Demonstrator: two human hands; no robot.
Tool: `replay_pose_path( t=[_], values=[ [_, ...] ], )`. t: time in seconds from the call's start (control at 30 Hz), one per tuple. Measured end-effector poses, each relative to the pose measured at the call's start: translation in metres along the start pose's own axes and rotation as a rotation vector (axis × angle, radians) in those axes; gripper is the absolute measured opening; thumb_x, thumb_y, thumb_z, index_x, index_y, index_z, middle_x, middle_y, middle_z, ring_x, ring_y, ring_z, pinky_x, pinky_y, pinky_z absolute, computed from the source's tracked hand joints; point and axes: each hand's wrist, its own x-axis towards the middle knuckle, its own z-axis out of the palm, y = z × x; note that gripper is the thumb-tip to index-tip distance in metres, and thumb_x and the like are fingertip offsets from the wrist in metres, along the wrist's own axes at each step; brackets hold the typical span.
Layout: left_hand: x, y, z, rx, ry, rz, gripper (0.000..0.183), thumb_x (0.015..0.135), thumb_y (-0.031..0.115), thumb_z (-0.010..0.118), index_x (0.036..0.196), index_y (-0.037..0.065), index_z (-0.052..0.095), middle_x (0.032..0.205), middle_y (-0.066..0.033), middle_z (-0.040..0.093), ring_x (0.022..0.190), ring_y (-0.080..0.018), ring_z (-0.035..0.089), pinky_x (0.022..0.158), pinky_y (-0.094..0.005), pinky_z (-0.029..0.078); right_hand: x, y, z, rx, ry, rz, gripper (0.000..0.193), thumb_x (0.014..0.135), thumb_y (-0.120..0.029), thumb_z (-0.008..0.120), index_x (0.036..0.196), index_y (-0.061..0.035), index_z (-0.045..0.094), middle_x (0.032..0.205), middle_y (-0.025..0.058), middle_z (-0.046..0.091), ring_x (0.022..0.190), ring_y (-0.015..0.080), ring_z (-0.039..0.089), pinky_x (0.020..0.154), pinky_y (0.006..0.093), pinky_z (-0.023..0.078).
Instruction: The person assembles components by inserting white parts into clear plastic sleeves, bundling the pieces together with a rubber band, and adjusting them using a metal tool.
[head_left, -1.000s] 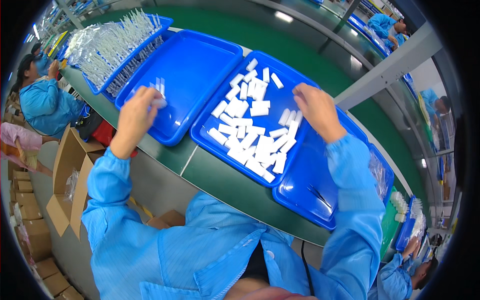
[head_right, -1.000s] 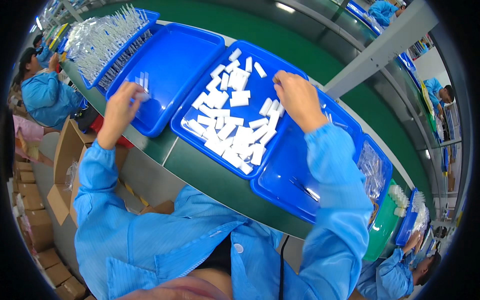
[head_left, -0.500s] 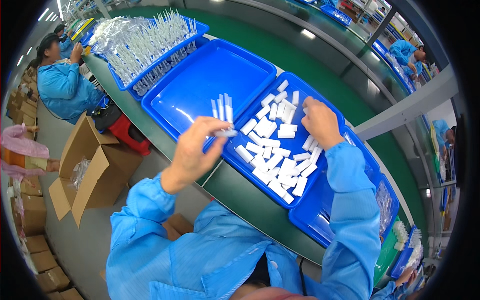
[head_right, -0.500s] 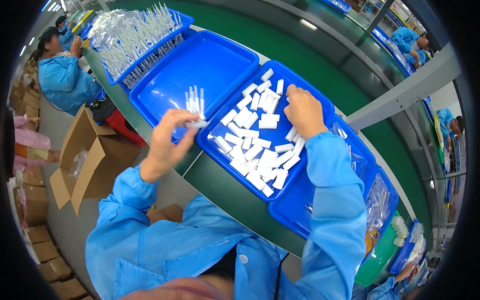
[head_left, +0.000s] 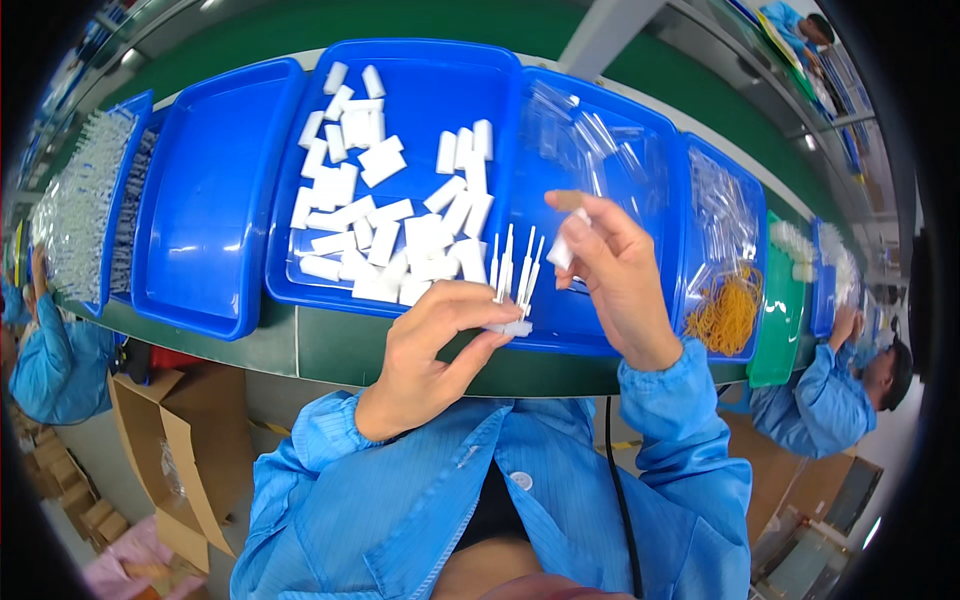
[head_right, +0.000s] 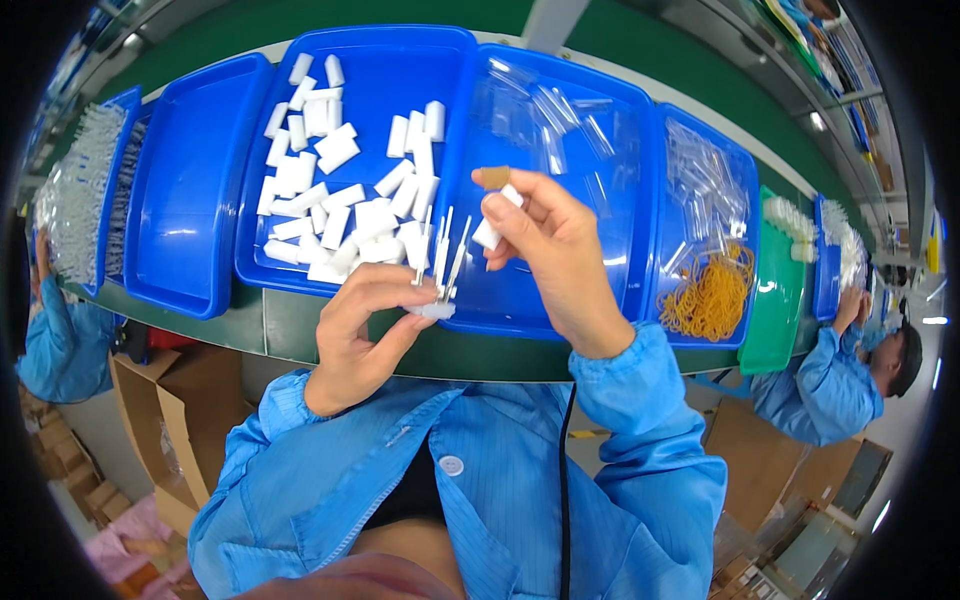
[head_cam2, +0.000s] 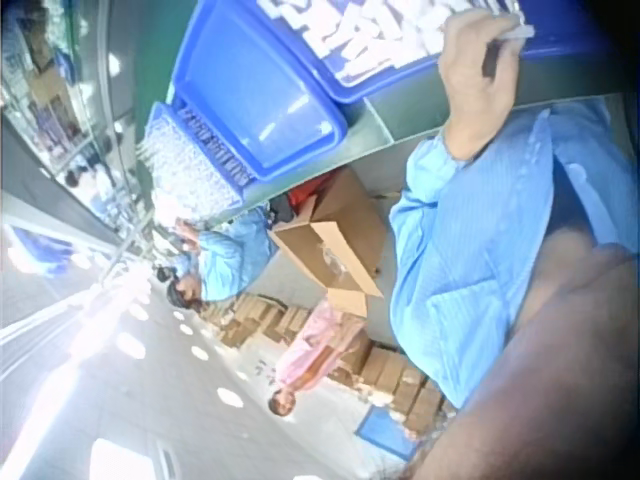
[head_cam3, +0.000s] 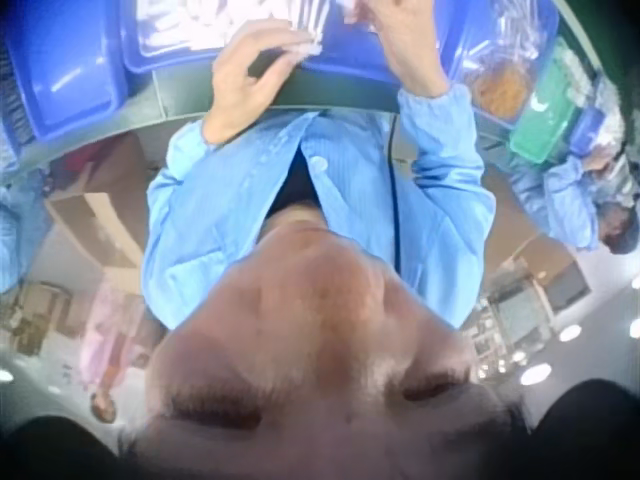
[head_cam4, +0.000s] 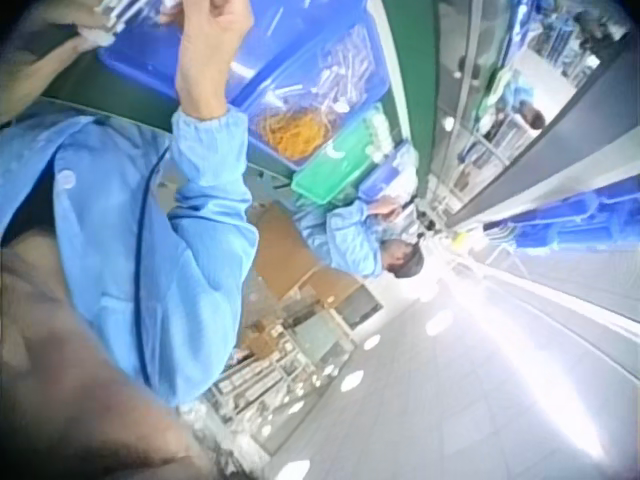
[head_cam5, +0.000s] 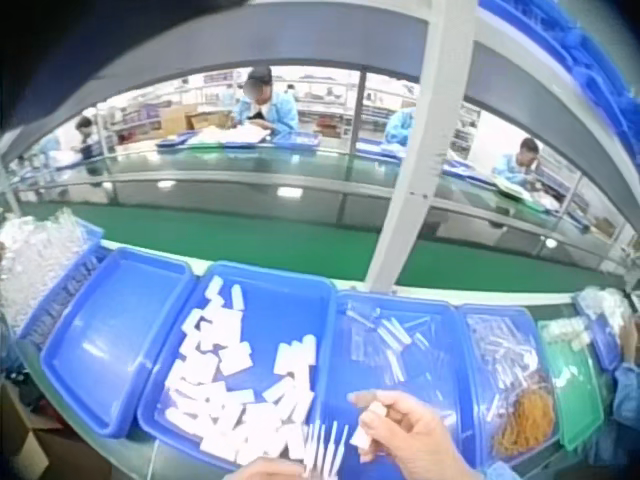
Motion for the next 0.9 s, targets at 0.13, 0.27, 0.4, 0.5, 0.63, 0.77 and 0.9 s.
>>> replay_pose_path(
  t=[0.13, 0.27, 0.4, 0.5, 0.63, 0.77, 0.9],
  values=[
    [0.009, 0.002, 0.026, 0.026, -0.048, 0.014, 0.033, 0.076, -0.009, 0.072, 0.106, 0.003, 0.069, 0.102, -0.0127, 0.066, 0.090, -0.0253, 0.065, 0.077, -0.0319, 0.053, -0.031, 0.011, -0.015, -0.021, 0.026, -0.056, 0.038, 0.095, -0.018, 0.064, 0.129, -0.0004, 0.059, 0.094, 0.0059, 0.065, 0.081, 0.0103, 0.062, 0.067, 0.0251, 0.053],
    [0.010, 0.004, 0.039, 0.074, -0.057, 0.065, 0.032, 0.077, -0.010, 0.071, 0.107, 0.002, 0.067, 0.103, -0.0136, 0.066, 0.091, -0.0254, 0.065, 0.076, -0.0322, 0.054, -0.049, 0.008, -0.022, 0.020, 0.030, -0.054, 0.044, 0.095, -0.016, 0.064, 0.135, -0.0007, 0.054, 0.107, 0.0099, 0.066, 0.093, 0.0128, 0.063, 0.072, 0.0269, 0.055],
    [0.005, 0.004, 0.051, 0.003, 0.008, 0.003, 0.030, 0.078, -0.010, 0.071, 0.106, 0.000, 0.066, 0.103, -0.0144, 0.066, 0.093, -0.0248, 0.065, 0.077, -0.0322, 0.053, -0.060, 0.010, -0.026, 0.113, 0.048, -0.090, 0.048, 0.094, -0.012, 0.065, 0.138, -0.0010, 0.050, 0.115, 0.0132, 0.065, 0.101, 0.0158, 0.064, 0.073, 0.0277, 0.057],
    [0.005, 0.003, 0.053, -0.013, 0.025, -0.054, 0.031, 0.077, -0.009, 0.072, 0.106, 0.000, 0.065, 0.104, -0.0149, 0.066, 0.094, -0.0244, 0.065, 0.079, -0.0314, 0.053, -0.063, 0.017, -0.034, 0.130, 0.081, -0.128, 0.042, 0.093, -0.008, 0.065, 0.132, 0.0000, 0.053, 0.110, 0.0141, 0.067, 0.096, 0.0168, 0.066, 0.071, 0.0273, 0.057],
    [0.001, 0.001, 0.054, -0.030, -0.013, -0.045, 0.029, 0.078, -0.009, 0.071, 0.105, 0.000, 0.064, 0.105, -0.0151, 0.065, 0.096, -0.0239, 0.065, 0.080, -0.0311, 0.053, -0.058, 0.020, -0.050, 0.111, 0.142, 0.011, 0.030, 0.092, -0.008, 0.066, 0.120, 0.0007, 0.059, 0.100, 0.0144, 0.069, 0.082, 0.0157, 0.068, 0.065, 0.0251, 0.056],
    [-0.001, 0.003, 0.052, -0.022, -0.148, -0.065, 0.026, 0.083, -0.010, 0.067, 0.107, -0.003, 0.059, 0.113, -0.0169, 0.058, 0.103, -0.0209, 0.060, 0.089, -0.0323, 0.051, -0.058, 0.019, -0.049, 0.205, 0.126, -0.002, 0.031, 0.094, -0.011, 0.063, 0.123, -0.0003, 0.059, 0.097, 0.0120, 0.069, 0.081, 0.0134, 0.066, 0.063, 0.0241, 0.053],
    [0.000, 0.003, 0.055, 0.005, -0.116, -0.048, 0.027, 0.082, -0.010, 0.068, 0.106, -0.001, 0.062, 0.108, -0.0158, 0.063, 0.098, -0.0222, 0.063, 0.084, -0.0318, 0.052, -0.058, 0.024, -0.055, 0.199, 0.104, -0.026, 0.034, 0.093, -0.009, 0.060, 0.125, -0.0006, 0.058, 0.098, 0.0116, 0.069, 0.082, 0.0130, 0.064, 0.065, 0.0251, 0.052]
  ],
)
